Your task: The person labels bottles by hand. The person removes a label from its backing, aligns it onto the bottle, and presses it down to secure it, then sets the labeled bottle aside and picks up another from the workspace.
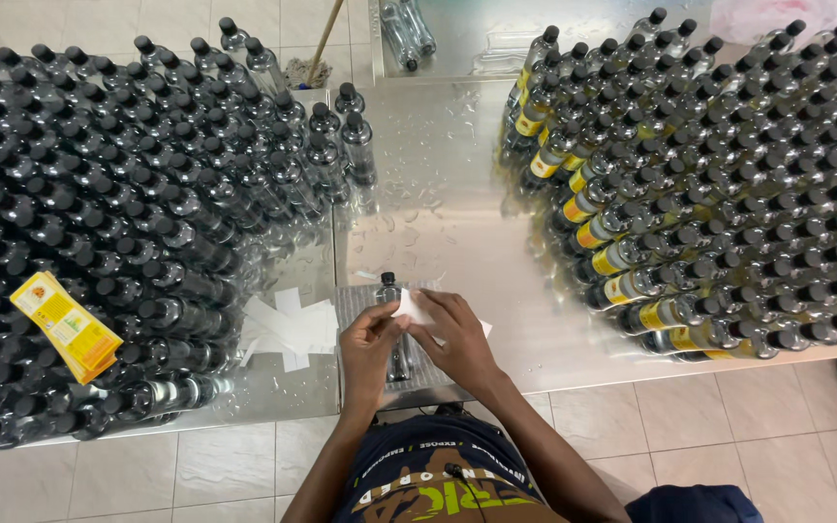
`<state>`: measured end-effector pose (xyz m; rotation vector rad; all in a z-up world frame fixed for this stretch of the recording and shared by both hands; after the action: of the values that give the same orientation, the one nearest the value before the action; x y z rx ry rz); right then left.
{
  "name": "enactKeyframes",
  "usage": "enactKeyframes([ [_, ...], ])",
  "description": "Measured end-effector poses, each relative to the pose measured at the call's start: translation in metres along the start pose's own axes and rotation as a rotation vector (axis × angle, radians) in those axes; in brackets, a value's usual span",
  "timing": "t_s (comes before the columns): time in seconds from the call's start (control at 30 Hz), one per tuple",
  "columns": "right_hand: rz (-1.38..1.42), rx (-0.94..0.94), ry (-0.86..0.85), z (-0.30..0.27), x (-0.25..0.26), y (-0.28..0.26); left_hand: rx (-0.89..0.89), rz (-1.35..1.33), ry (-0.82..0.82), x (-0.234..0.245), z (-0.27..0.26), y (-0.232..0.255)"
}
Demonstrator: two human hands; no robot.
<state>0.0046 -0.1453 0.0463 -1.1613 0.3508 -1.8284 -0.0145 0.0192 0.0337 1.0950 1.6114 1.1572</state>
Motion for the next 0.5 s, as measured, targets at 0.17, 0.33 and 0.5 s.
enactKeyframes([
  [0.17, 0.153, -0.179, 0.002, -0.003, 0.006, -0.009, 0.011, -0.033, -0.036, 0.001, 0.003, -0.009],
  [0.33, 0.336, -0.321, -0.007, -0.002, 0.005, -0.016, 0.030, -0.129, -0.067, 0.002, 0.001, -0.013],
  [0.5, -0.079, -0.034, 0.008, -0.003, 0.008, -0.025, 0.087, -0.199, -0.094, 0.000, -0.004, 0.001],
])
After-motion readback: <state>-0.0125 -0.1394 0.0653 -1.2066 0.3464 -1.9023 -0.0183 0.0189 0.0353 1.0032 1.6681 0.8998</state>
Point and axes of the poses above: each hand's wrist, its own z-axis towards the middle knuckle, its own x-axis out of the back of the hand, y = z × x, the point moved 3 cm from there along z, towards the middle knuckle, and after that the axes turned 3 degrees about z, right-handed, at the moved point
